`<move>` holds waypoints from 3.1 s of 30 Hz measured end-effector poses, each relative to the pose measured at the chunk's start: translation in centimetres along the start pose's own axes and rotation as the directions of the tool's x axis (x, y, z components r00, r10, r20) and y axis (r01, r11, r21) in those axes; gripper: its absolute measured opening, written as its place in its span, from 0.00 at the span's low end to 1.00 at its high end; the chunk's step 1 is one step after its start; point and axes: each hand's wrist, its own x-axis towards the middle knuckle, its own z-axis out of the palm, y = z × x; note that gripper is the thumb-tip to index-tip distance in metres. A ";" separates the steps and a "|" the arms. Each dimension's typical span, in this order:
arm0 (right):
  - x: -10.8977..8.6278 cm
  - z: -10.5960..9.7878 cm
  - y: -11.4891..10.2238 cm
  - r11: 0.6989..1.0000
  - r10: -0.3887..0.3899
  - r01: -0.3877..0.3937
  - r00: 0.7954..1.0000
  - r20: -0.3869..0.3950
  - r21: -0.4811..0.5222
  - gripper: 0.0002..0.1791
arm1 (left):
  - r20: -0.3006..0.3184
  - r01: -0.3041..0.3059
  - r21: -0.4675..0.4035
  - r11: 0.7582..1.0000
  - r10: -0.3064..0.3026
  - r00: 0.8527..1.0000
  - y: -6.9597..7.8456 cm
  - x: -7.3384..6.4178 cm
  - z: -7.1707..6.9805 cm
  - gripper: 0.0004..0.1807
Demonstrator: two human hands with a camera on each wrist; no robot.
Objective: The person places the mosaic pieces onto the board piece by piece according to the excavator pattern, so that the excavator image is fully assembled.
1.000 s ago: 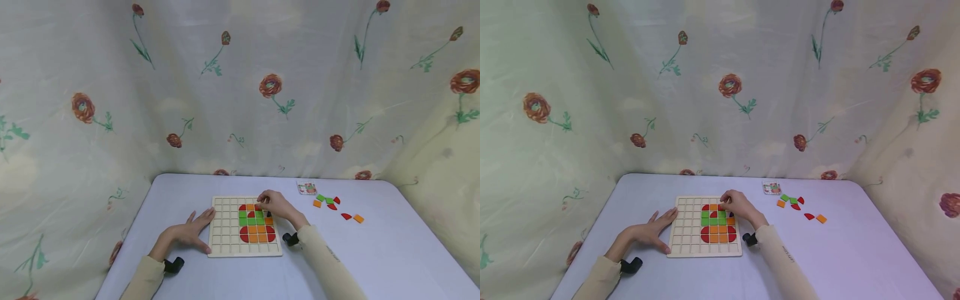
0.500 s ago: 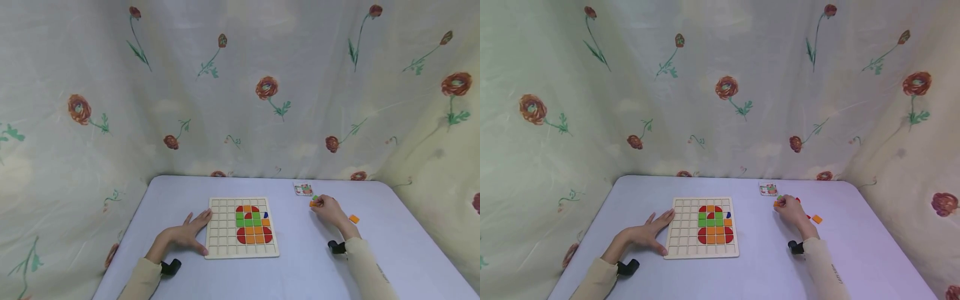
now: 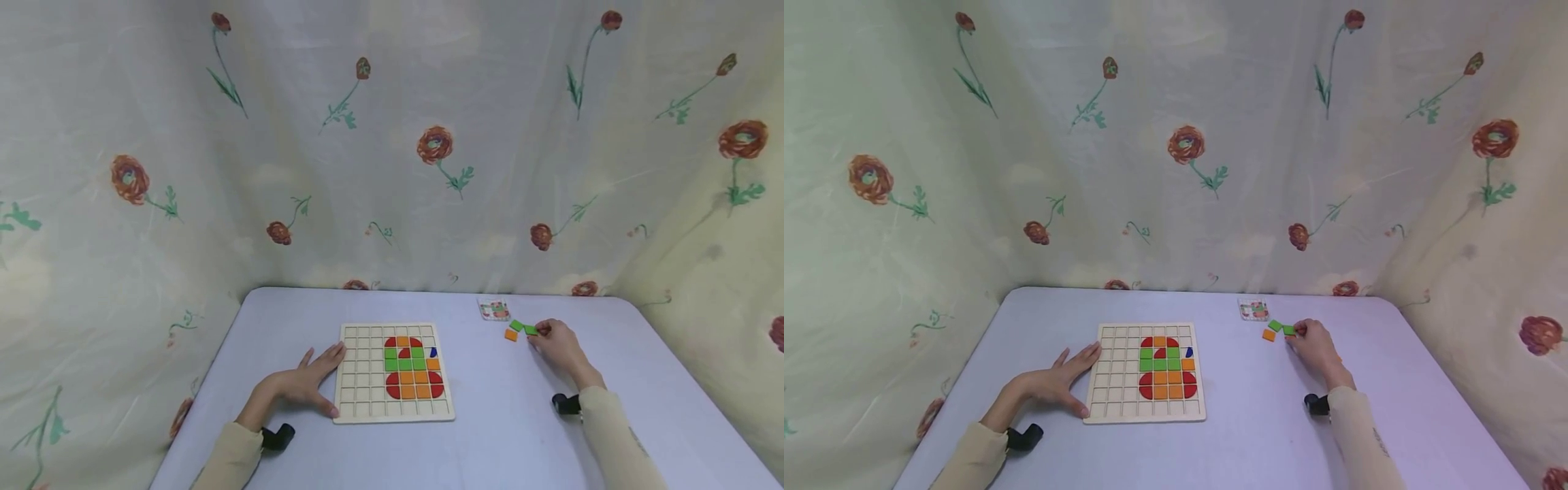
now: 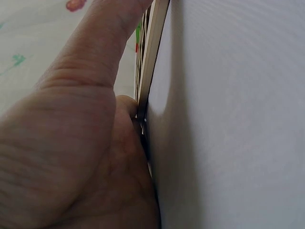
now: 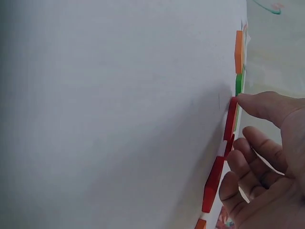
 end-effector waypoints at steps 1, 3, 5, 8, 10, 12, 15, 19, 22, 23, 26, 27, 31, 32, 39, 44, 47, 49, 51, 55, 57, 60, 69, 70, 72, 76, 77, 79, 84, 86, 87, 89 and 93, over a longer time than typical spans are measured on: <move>0.2 0.0 0.0 1.000 -0.005 0.005 1.000 0.000 -0.006 0.24 | 0.003 0.000 -0.002 1.000 0.000 1.000 0.0 0.0 0.0 0.69; 0.5 0.1 0.0 1.000 -0.020 0.020 1.000 0.004 -0.021 0.26 | 0.008 0.004 -0.005 1.000 -0.004 1.000 0.0 -0.1 0.0 0.69; 0.9 0.3 0.0 0.999 -0.022 0.022 1.000 0.006 -0.034 0.27 | 0.008 0.007 -0.006 1.000 -0.007 1.000 0.1 -0.1 0.0 0.69; 1.2 0.4 -0.1 0.999 -0.021 0.022 1.000 0.013 -0.050 0.26 | 0.002 0.010 -0.011 1.000 -0.010 1.000 0.2 -0.1 0.0 0.70; 1.4 0.5 -0.1 0.998 -0.011 0.012 1.000 0.020 -0.055 0.25 | 0.002 0.014 -0.010 1.000 -0.014 1.000 0.2 0.0 0.0 0.70; 1.4 0.5 -0.2 0.998 -0.009 0.011 1.000 0.026 -0.056 0.24 | 0.000 0.015 -0.014 1.000 -0.015 1.000 0.2 0.0 0.0 0.70; 1.3 0.6 -0.4 0.998 -0.027 0.029 0.999 0.028 -0.062 0.23 | 0.005 0.020 -0.014 1.000 -0.020 1.000 0.1 -0.1 0.0 0.70; 1.1 0.7 -0.6 0.993 -0.087 0.089 0.996 0.020 -0.072 0.22 | 0.008 0.020 -0.018 1.000 -0.020 1.000 0.2 -0.1 -0.1 0.70; 1.0 0.8 -0.8 0.989 -0.127 0.128 0.992 0.018 -0.073 0.22 | 0.005 0.017 -0.024 1.000 -0.017 1.000 0.3 -0.2 -0.1 0.70; 1.0 0.8 -0.9 0.988 -0.138 0.139 0.990 0.013 -0.067 0.21 | 0.003 0.016 -0.024 1.000 -0.016 1.000 0.3 -0.2 -0.1 0.70; 1.0 1.0 -1.1 0.986 -0.158 0.159 0.987 0.020 -0.055 0.20 | 0.000 0.013 -0.019 1.000 -0.013 1.000 0.2 -0.1 0.0 0.70; 0.9 1.1 -1.2 0.985 -0.161 0.162 0.987 0.027 -0.050 0.19 | 0.001 0.014 -0.018 1.000 -0.014 1.000 0.2 -0.1 0.0 0.70; 0.9 1.8 -1.5 0.989 -0.140 0.142 0.987 0.075 -0.034 0.19 | 0.001 0.014 -0.014 1.000 -0.014 1.000 0.2 -0.1 0.0 0.70; 0.9 1.9 -1.6 0.990 -0.131 0.134 0.988 0.079 -0.033 0.19 | 0.002 0.014 -0.018 1.000 -0.014 1.000 0.2 -0.1 -0.1 0.70; 0.8 2.0 -2.1 0.991 -0.127 0.131 0.989 0.081 -0.042 0.18 | 0.004 0.009 -0.022 1.000 -0.009 1.000 0.3 -0.1 0.0 0.70; 0.3 2.6 -4.4 0.990 -0.138 0.139 0.984 0.111 -0.001 0.18 | 0.003 0.015 -0.017 1.000 -0.015 1.000 0.1 0.0 0.0 0.70; -0.1 4.0 -6.8 0.988 -0.157 0.155 0.980 0.121 0.026 0.17 | 0.004 0.020 -0.017 1.000 -0.020 1.000 0.0 0.0 0.0 0.70; -0.4 5.2 -8.7 0.982 -0.189 0.185 0.973 0.133 0.041 0.17 | 0.005 0.019 -0.013 1.000 -0.019 1.000 0.0 0.0 0.0 0.70; -0.8 6.6 -10.7 0.974 -0.224 0.217 0.964 0.141 0.064 0.15 | 0.009 0.019 -0.011 1.000 -0.019 1.000 0.0 0.0 0.0 0.70; -1.7 9.1 -14.9 0.949 -0.313 0.299 0.931 0.189 0.099 0.12 | 0.014 0.020 -0.002 1.000 -0.020 1.000 0.0 0.1 -0.1 0.71; -2.1 10.2 -16.9 0.930 -0.366 0.351 0.906 0.213 0.107 0.11 | 0.011 0.019 0.003 1.000 -0.019 1.000 0.1 0.2 -0.1 0.70; -2.6 11.7 -19.4 0.892 -0.452 0.438 0.860 0.238 0.113 0.10 | 0.013 0.021 0.012 1.000 -0.021 1.000 0.2 0.3 -0.1 0.70; -2.9 14.9 -23.5 0.826 -0.544 0.561 0.772 0.330 0.049 0.09 | 0.021 0.019 0.020 1.000 -0.019 1.000 0.1 0.5 -0.3 0.70; -2.9 15.0 -23.7 0.823 -0.544 0.567 0.769 0.337 0.034 0.09 | 0.023 0.020 0.026 0.999 -0.021 1.000 0.1 0.5 -0.3 0.70; -2.8 15.2 -24.0 0.819 -0.543 0.574 0.764 0.350 0.017 0.08 | 0.025 0.020 0.034 0.999 -0.021 0.999 0.0 0.5 -0.3 0.70; -2.6 15.2 -24.4 0.837 -0.515 0.547 0.771 0.373 0.026 0.08 | 0.025 0.021 0.026 0.999 -0.022 0.999 0.0 0.5 -0.3 0.70; -2.6 15.2 -24.4 0.839 -0.512 0.543 0.771 0.379 0.028 0.08 | 0.025 0.023 0.023 0.999 -0.024 0.999 0.0 0.4 -0.3 0.70; -2.4 15.2 -24.5 0.843 -0.506 0.537 0.771 0.387 0.031 0.08 | 0.021 0.025 0.013 1.000 -0.025 0.999 0.0 0.4 -0.3 0.70; -2.2 15.4 -24.5 0.842 -0.511 0.537 0.764 0.393 0.052 0.08 | 0.014 0.027 0.000 1.000 -0.027 1.000 0.1 0.2 -0.2 0.69; -2.2 15.6 -24.5 0.840 -0.517 0.539 0.761 0.392 0.062 0.08 | 0.013 0.026 -0.004 1.000 -0.026 1.000 0.0 0.1 -0.2 0.69; -2.1 15.6 -24.4 0.839 -0.520 0.540 0.759 0.392 0.067 0.08 | 0.012 0.026 -0.003 1.000 -0.026 1.000 0.0 0.1 -0.2 0.69; -2.1 15.8 -24.4 0.839 -0.520 0.539 0.758 0.393 0.072 0.08 | 0.013 0.022 -0.002 1.000 -0.022 1.000 -0.1 0.1 -0.2 0.69; -1.9 15.8 -24.3 0.831 -0.526 0.554 0.749 0.404 0.054 0.07 | 0.018 0.019 0.003 1.000 -0.019 1.000 -0.1 0.1 -0.2 0.69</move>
